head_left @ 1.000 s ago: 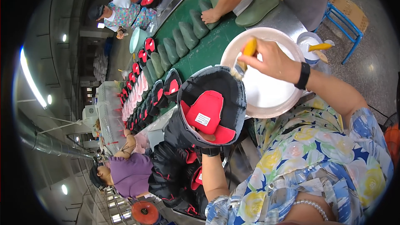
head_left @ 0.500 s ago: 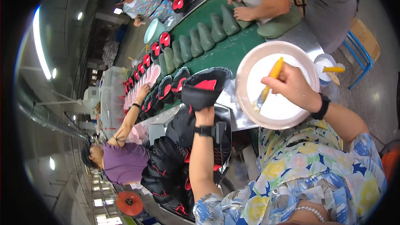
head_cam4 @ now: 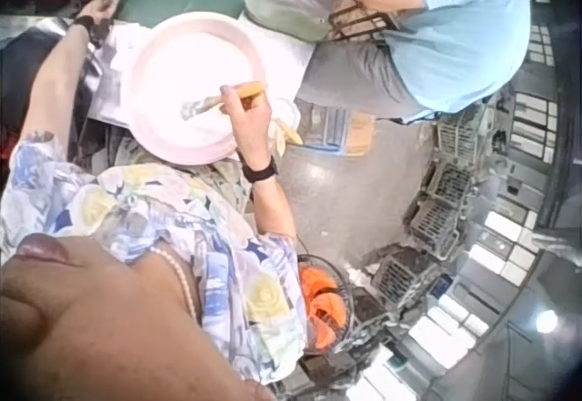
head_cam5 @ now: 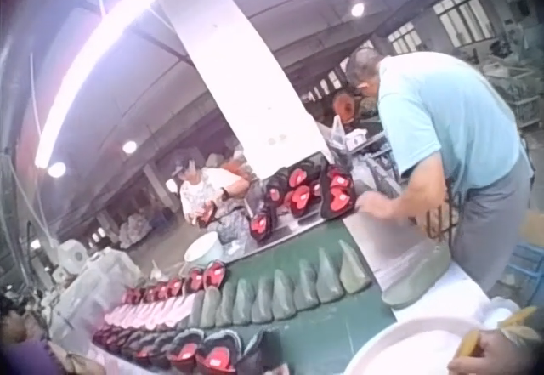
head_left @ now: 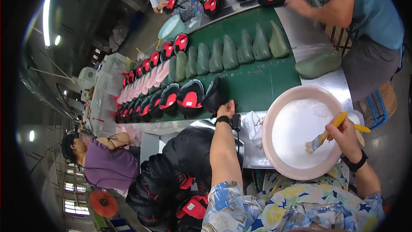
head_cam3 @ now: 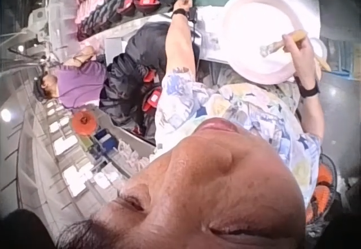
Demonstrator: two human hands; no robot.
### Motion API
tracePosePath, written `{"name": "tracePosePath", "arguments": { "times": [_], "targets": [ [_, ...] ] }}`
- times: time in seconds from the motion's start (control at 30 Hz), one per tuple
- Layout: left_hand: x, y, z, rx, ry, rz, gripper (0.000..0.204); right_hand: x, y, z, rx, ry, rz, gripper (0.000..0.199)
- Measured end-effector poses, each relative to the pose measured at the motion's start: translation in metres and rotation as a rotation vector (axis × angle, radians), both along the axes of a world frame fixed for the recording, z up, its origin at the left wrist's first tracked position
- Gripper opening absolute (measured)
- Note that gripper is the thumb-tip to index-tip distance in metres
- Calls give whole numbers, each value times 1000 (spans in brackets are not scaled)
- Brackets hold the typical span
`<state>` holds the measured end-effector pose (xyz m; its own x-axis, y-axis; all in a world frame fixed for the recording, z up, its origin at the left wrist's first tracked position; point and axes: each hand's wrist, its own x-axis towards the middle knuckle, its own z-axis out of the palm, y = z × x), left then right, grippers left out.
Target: The recorder is applying adhesive to the inner edges of shoe uppers using a brush at a manufacturing workstation.
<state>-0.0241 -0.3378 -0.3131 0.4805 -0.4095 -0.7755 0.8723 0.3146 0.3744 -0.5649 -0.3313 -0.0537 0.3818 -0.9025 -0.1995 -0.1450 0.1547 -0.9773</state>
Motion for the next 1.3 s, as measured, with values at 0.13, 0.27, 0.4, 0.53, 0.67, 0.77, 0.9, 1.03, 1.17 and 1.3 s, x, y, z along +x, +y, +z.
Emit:
{"name": "tracePosePath", "arguments": {
  "times": [0.13,0.27,0.4,0.53,0.67,0.77,0.9,1.03,1.17,1.3],
  "targets": [
    [-10,28,40,34,-156,-198,21,0,-13,6,-3,-25,45,18],
    [-73,10,124,-61,-174,-76,20,-5,-23,4,-63,-29,33,16],
    [-44,14,100,-74,-159,68,46,-4,-11,8,-45,-19,63,15],
    [-21,27,66,352,-677,-237,49,-17,5,9,-74,-58,89,14],
    [36,78,127,30,-667,-507,48,-27,2,7,-97,-63,133,15],
    [-60,71,260,-85,-771,-561,49,-48,-6,-13,-134,-38,37,16],
    [-92,221,337,121,-1402,-1040,65,-44,4,-18,-130,-51,132,18],
    [-159,311,320,575,-1961,-1619,97,-50,-1,-25,-133,-44,168,19],
    [-210,373,295,1016,-2129,-1633,100,-43,14,-17,-115,-92,164,18],
    [-212,408,259,793,-2064,-1407,98,-29,24,-8,-87,-67,231,19]
  ]
}}
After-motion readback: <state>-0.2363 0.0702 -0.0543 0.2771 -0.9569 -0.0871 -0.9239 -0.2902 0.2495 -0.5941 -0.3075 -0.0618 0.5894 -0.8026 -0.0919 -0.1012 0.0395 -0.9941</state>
